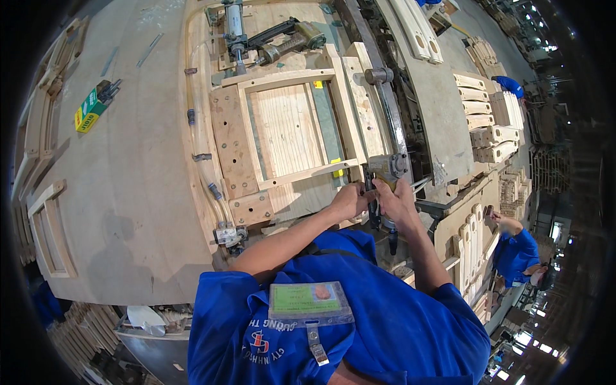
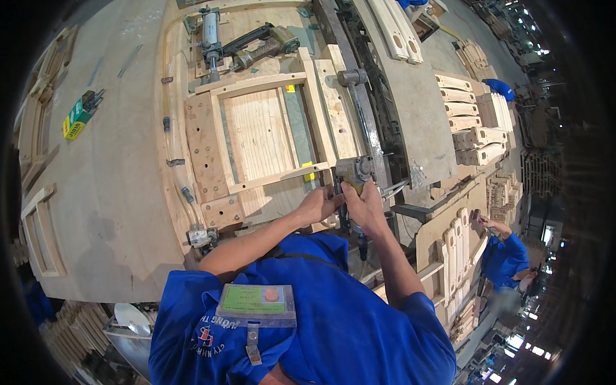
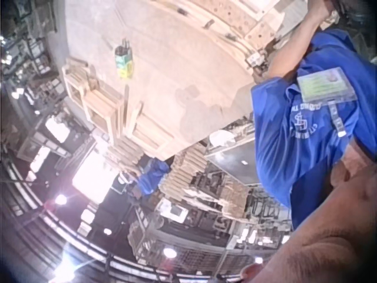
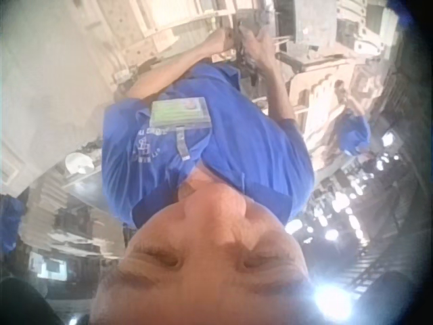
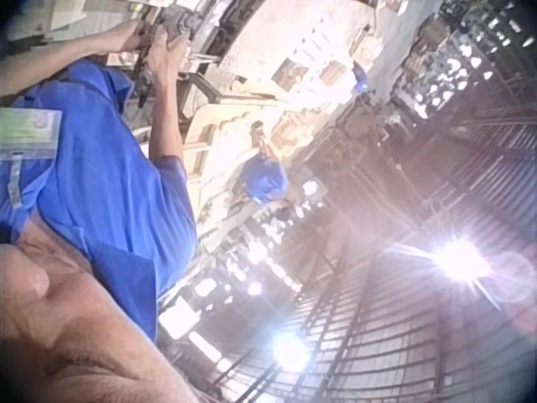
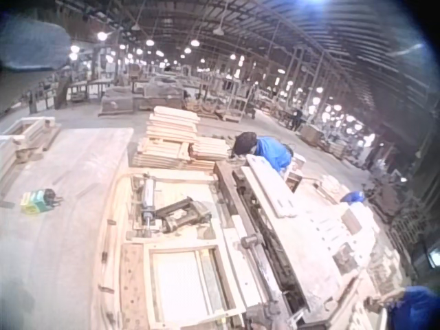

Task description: The person assembles wooden frames by placing pieces into a jig and using a pneumatic nail gun to fasten them. The person repeatedly picks up frame components, aligns them, and secures them with nails before moving the completed frame aside.

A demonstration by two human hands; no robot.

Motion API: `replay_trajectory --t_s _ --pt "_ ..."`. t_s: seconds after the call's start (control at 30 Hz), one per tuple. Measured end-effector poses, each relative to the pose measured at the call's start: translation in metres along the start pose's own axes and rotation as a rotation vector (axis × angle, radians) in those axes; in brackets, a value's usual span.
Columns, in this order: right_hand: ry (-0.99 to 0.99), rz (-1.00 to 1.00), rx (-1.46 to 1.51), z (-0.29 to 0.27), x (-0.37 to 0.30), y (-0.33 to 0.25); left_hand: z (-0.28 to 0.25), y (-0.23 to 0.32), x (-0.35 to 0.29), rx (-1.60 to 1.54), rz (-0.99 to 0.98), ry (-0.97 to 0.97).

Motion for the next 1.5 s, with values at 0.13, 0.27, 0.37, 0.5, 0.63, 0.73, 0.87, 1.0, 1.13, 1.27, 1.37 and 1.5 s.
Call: replay_trajectory --t_s 0.13,0.27,0.37,0.5,0.63,0.73,0.87,1.0,1.13,1.27,1.37,1.5 --pt "0.050 -0.036 -0.083 0.010 0.006 -0.007 -0.003 -0.012 0.007 0.005 0.026 0.055" --pt "0.066 -0.114 -0.103 0.014 0.013 -0.008 -0.009 -0.007 0.007 -0.106 -0.030 -0.005" --pt "0.054 -0.161 -0.129 0.013 0.016 -0.006 -0.012 0.001 0.004 -0.177 -0.082 -0.052" --pt "0.053 -0.108 -0.152 0.010 0.016 -0.018 -0.006 -0.005 0.004 -0.158 -0.033 0.062" --pt "-0.004 -0.090 -0.012 0.002 0.032 -0.062 -0.033 0.022 0.024 -0.015 0.051 0.221" --pt "-0.052 -0.116 0.064 0.005 0.066 -0.100 -0.062 0.038 0.050 0.015 0.088 0.389" --pt "-0.038 -0.146 0.098 0.017 0.121 -0.154 -0.105 0.048 0.096 -0.019 0.112 0.611" --pt "0.013 -0.124 -0.010 0.041 0.158 -0.201 -0.142 0.032 0.136 -0.010 0.113 0.711" --pt "0.073 -0.144 -0.080 0.043 0.186 -0.198 -0.152 0.039 0.142 0.025 0.019 0.613" --pt "0.110 -0.146 -0.155 0.046 0.188 -0.199 -0.155 0.040 0.140 -0.016 0.031 0.621" --pt "0.109 -0.185 -0.211 0.047 0.184 -0.204 -0.156 0.047 0.137 -0.017 0.034 0.640" --pt "-0.080 -0.309 -0.227 0.064 0.163 -0.220 -0.161 0.039 0.123 -0.115 0.049 0.728"
Point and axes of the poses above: each hand's wrist, its own x-axis towards the middle knuckle, its own z-axis out of the palm, y = z × x, the point moved 3 cm from there along x, towards the middle knuckle, and after that the axes turned 13 degrees about z, right-handed, at the moved point
